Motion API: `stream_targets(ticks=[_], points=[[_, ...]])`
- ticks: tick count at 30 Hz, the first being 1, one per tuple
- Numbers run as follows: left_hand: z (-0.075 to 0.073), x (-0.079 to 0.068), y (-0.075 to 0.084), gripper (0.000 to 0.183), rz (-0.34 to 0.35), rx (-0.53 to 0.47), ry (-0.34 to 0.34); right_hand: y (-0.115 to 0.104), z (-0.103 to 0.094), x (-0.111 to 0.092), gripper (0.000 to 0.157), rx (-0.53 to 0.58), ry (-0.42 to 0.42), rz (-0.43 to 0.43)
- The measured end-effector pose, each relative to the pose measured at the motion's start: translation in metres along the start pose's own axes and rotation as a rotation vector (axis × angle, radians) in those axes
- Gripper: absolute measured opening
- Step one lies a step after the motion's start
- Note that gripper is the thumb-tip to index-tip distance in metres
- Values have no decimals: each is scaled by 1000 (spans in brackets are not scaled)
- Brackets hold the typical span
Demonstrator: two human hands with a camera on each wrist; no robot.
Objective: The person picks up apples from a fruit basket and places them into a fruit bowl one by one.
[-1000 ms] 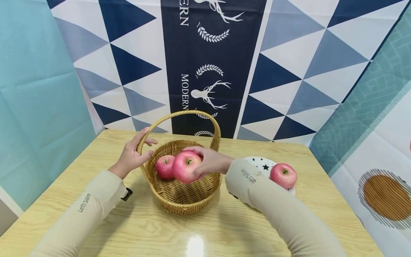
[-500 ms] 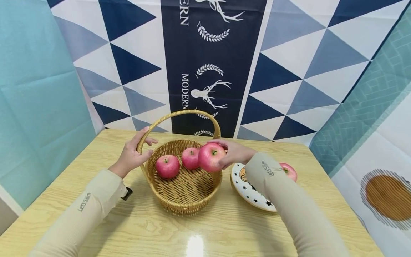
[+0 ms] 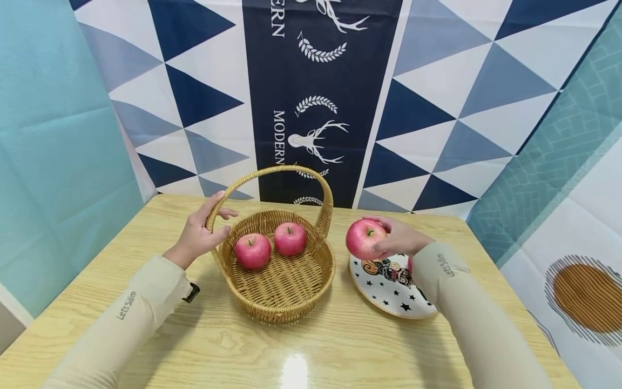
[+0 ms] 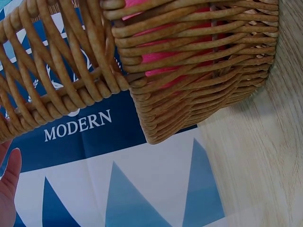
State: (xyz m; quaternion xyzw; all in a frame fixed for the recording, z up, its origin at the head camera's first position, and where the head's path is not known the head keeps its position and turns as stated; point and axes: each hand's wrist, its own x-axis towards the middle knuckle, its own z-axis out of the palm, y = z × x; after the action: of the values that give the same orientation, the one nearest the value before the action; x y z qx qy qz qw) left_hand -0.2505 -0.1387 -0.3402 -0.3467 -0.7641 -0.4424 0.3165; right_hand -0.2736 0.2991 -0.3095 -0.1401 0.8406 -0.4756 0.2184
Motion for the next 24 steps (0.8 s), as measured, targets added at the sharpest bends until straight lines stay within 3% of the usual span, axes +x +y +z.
stream_targets(ticks=[11,20,24], points=[[1,1,-1,72,47,-13,13,24,-19,-28,90,4,39,32],[0,2,0,69,48,-12,9,36,-22,-35,89,-34,50,53],[0,2,1,69,33,-12,7,43,-20,-37,90,25,53,49]])
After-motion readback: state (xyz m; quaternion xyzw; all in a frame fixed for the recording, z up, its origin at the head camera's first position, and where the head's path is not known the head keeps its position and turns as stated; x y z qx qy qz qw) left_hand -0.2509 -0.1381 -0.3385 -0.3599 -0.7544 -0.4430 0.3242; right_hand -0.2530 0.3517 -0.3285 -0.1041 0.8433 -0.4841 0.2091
